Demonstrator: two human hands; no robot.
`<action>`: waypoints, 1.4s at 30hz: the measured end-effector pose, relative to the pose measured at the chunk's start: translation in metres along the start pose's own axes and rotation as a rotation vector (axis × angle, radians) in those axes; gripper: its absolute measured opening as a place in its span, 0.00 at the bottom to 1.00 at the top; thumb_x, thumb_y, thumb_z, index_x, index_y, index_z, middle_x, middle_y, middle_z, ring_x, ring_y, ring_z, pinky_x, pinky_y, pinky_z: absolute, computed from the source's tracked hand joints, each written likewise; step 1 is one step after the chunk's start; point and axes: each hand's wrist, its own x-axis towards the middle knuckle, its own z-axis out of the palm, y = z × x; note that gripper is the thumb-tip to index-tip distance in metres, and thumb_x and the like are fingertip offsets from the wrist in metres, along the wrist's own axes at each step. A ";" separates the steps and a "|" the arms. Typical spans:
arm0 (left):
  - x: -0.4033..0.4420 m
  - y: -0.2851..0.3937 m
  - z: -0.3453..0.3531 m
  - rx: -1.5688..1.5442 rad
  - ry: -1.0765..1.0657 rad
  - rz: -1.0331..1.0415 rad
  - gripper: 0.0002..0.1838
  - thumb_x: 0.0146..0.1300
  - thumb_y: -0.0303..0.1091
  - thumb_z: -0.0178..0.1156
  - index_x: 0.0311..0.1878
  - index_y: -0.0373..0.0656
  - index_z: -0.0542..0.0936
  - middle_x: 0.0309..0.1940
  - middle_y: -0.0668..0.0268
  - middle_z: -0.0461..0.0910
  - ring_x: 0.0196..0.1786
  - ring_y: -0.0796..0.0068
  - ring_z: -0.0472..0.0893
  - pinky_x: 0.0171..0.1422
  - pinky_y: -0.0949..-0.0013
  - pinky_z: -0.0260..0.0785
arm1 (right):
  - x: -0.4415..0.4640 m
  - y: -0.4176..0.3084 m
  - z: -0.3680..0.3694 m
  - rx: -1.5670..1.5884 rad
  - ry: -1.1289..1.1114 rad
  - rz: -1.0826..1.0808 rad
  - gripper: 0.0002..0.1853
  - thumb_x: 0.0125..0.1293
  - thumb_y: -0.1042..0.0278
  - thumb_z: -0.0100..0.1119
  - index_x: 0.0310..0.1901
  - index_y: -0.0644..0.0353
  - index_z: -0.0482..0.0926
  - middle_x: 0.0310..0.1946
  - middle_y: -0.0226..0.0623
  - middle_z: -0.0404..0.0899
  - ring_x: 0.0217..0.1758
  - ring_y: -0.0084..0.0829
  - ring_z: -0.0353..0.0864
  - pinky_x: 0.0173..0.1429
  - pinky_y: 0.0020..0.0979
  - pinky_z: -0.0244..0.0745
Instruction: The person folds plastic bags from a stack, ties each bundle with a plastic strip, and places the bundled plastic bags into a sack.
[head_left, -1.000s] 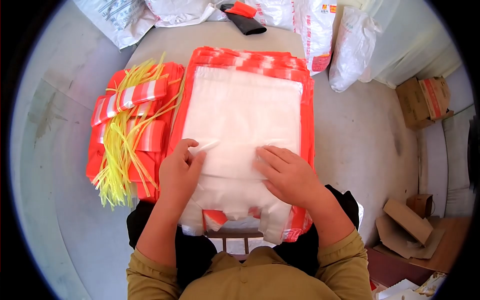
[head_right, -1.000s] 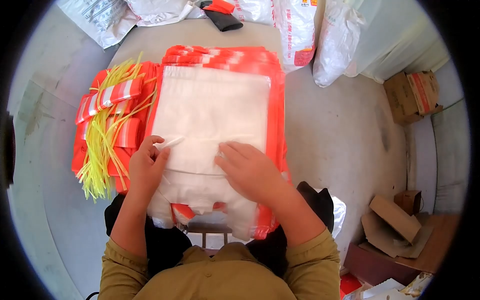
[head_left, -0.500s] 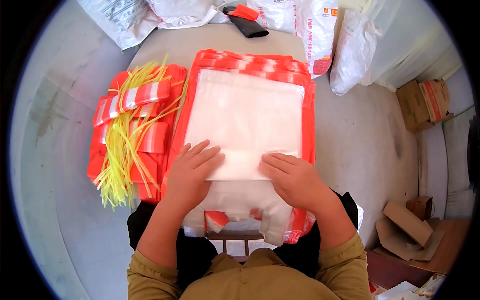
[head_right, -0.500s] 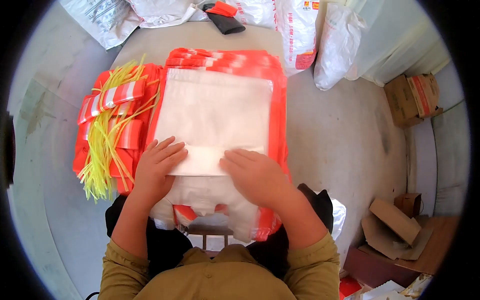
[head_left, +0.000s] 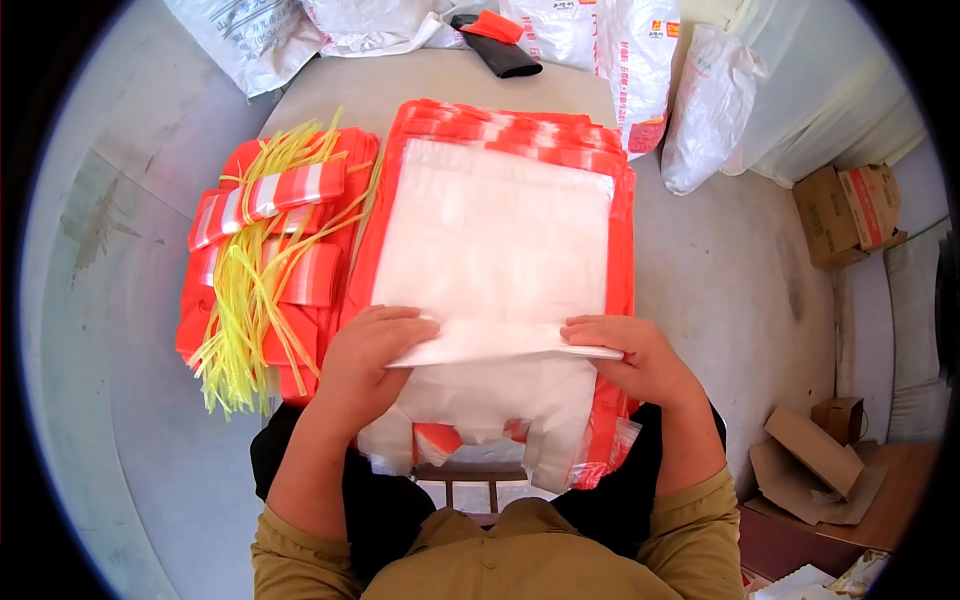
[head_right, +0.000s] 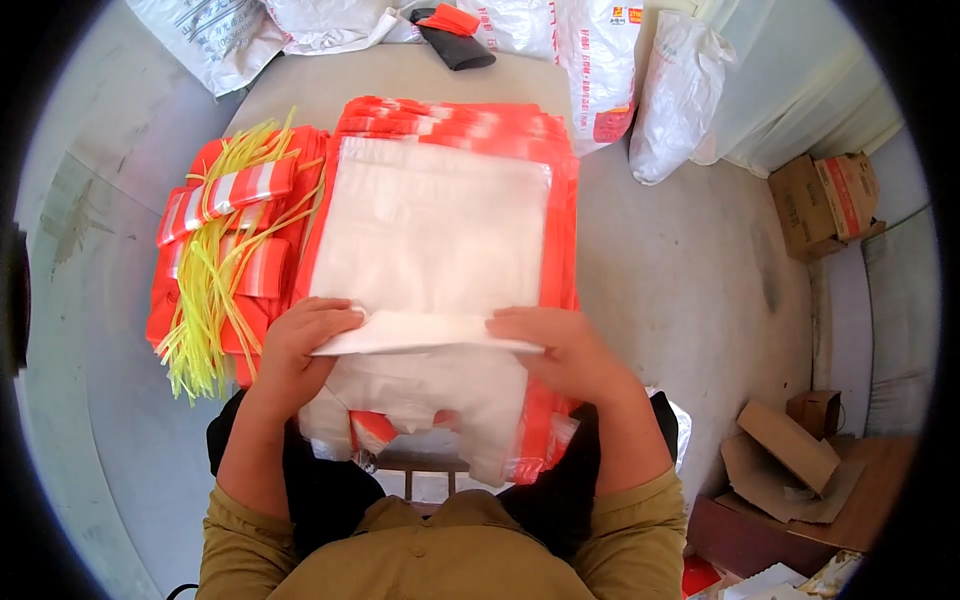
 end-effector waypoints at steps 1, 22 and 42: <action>-0.001 -0.001 -0.001 -0.021 0.001 -0.023 0.23 0.53 0.14 0.64 0.53 0.39 0.88 0.51 0.53 0.89 0.60 0.50 0.87 0.66 0.55 0.78 | 0.000 -0.001 0.001 0.051 0.007 0.029 0.20 0.65 0.82 0.65 0.59 0.63 0.86 0.57 0.44 0.89 0.62 0.40 0.87 0.66 0.36 0.81; 0.006 0.012 0.024 -0.131 0.293 -0.471 0.31 0.72 0.22 0.65 0.77 0.43 0.74 0.26 0.77 0.60 0.28 0.87 0.63 0.34 0.76 0.59 | 0.011 0.005 0.021 0.252 0.338 0.421 0.14 0.80 0.64 0.57 0.54 0.68 0.81 0.40 0.35 0.84 0.43 0.27 0.80 0.51 0.33 0.76; 0.018 0.000 0.028 -0.067 0.311 -0.581 0.26 0.71 0.30 0.67 0.72 0.44 0.78 0.21 0.68 0.63 0.25 0.76 0.67 0.33 0.67 0.63 | 0.033 -0.006 0.024 0.034 0.398 0.484 0.25 0.76 0.67 0.60 0.72 0.60 0.72 0.29 0.38 0.77 0.34 0.30 0.77 0.45 0.35 0.74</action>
